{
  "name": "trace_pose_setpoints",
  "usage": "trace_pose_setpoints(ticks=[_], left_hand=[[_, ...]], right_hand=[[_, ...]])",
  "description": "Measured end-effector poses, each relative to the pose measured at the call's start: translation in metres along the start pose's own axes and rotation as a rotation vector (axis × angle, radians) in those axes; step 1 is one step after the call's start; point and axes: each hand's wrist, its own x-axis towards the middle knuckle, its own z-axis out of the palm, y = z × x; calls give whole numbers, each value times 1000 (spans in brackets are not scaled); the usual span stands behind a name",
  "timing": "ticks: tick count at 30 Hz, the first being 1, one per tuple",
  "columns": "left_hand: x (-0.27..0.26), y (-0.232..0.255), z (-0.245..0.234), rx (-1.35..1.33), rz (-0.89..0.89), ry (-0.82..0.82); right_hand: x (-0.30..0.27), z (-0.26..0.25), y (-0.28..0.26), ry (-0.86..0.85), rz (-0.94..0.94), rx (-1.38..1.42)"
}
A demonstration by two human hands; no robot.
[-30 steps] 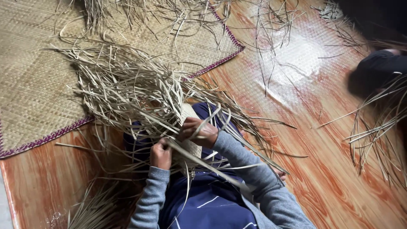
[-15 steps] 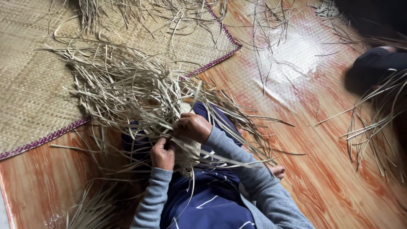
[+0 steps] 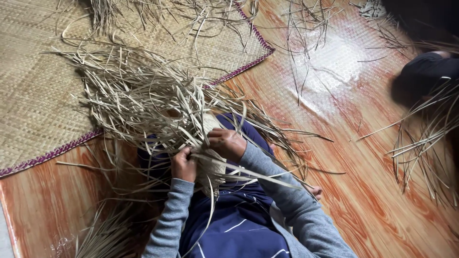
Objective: Weaving dried grass strands together to create a mat
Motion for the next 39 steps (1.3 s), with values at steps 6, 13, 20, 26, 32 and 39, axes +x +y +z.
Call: trace_pose_setpoints(ticks=[6, 13, 20, 26, 32, 39], left_hand=[[-8, 22, -6, 64, 103, 32], [-3, 17, -2, 53, 51, 61], [24, -39, 5, -7, -89, -60], [35, -67, 11, 46, -71, -80], [3, 33, -4, 127, -16, -79], [10, -7, 3, 160, 25, -18]], right_hand=[[10, 9, 6, 40, 181, -7], [9, 8, 6, -10, 413, 12], [-5, -9, 2, -18, 82, -20], [-17, 9, 21, 17, 86, -33], [-5, 13, 20, 64, 182, -174], [4, 14, 9, 93, 231, -249]])
